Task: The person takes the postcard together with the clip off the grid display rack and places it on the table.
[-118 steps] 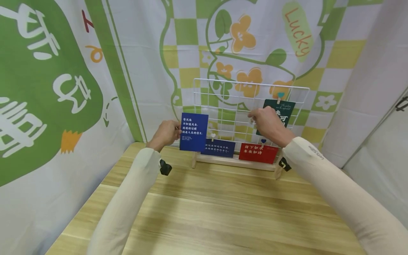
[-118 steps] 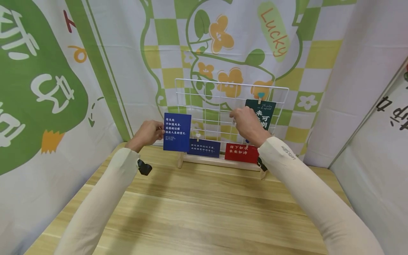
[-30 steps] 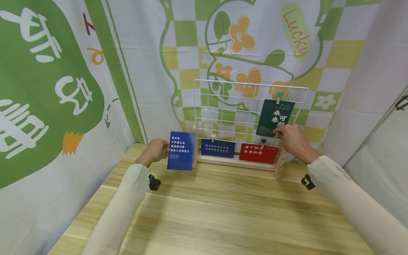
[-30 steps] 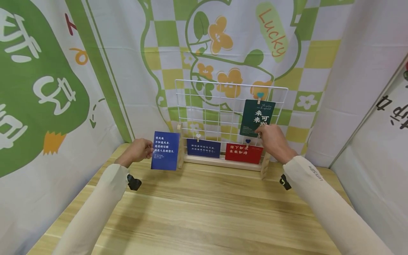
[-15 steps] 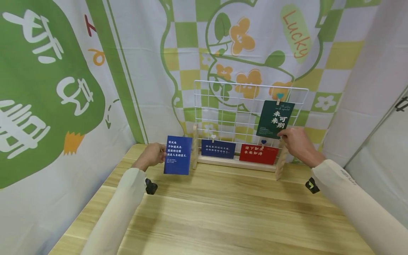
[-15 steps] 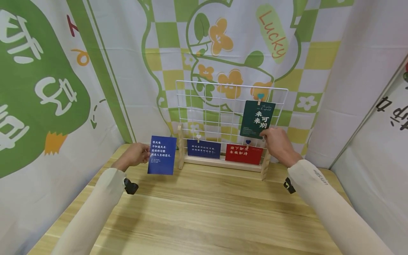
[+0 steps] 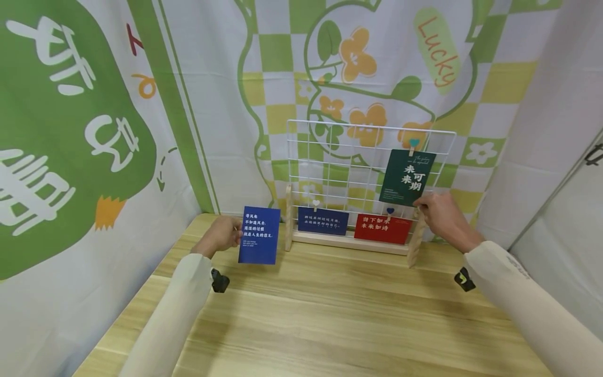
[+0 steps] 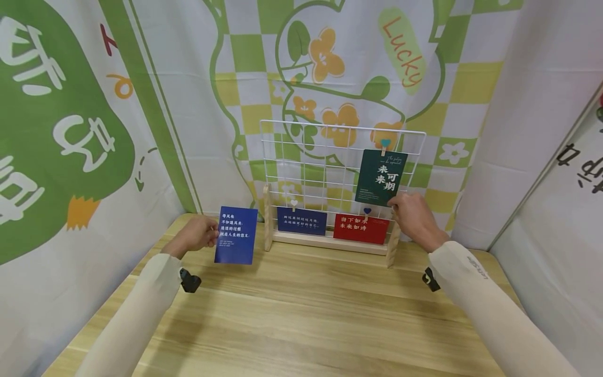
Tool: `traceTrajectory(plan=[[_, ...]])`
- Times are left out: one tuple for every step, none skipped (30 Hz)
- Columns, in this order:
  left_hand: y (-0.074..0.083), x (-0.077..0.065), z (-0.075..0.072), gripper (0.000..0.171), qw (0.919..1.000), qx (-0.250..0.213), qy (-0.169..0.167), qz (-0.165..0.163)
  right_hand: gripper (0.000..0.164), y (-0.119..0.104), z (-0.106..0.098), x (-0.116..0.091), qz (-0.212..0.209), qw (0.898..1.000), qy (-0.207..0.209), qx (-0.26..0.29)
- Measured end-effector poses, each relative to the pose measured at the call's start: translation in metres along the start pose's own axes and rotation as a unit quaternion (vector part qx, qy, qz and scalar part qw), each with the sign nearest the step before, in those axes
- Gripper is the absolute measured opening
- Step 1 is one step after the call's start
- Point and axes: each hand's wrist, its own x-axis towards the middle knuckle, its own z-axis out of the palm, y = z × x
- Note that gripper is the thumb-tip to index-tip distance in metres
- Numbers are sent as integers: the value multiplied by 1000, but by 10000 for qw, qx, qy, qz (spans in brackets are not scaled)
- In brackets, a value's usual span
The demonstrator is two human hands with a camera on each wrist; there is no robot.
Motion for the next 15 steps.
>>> traceTrajectory(plan=[[-1,-1,0,15,10000,47,-3,0,18,1,0,-1,1,10000,-7,-10],[-1,-1,0,15,10000,83,-8,13,19,2,0,-1,20,10000,-25,-1],[-2,-2,0,15,9999,127,1,10,19,2,0,-2,34,10000,-39,-20],[-2,-2,0,16,9998,196,18,24,19,3,0,-2,58,10000,-50,-26],[-3,-3,0,16,9998,215,14,29,20,3,0,-3,78,9999,-70,-31],[-3,-3,0,16,9997,242,15,35,20,4,0,-4,101,9999,-88,-25],[-4,-3,0,16,9996,272,12,55,20,4,0,-4,125,9999,-111,-21],[-5,-4,0,17,9996,277,-1,56,20,4,0,-4,148,9998,-140,-18],[-5,-4,0,17,9996,282,-20,28,21,5,0,-5,155,9997,-161,-24],[-6,-4,1,17,9996,291,-31,28,21,5,1,-5,163,9997,-183,-21],[-7,-4,1,17,9995,297,-41,36,22,5,1,-5,174,9996,-206,-26],[-8,-4,1,17,9996,292,-51,37,22,5,1,-5,176,9996,-219,-23],[-9,-5,1,17,9995,319,-49,67,22,6,1,-5,175,9996,-227,-20],[-10,-5,1,17,9995,299,-39,55,22,6,1,-6,160,9996,-226,-38],[-10,-6,1,17,9995,286,-36,90,23,6,1,-6,142,9996,-226,-48]])
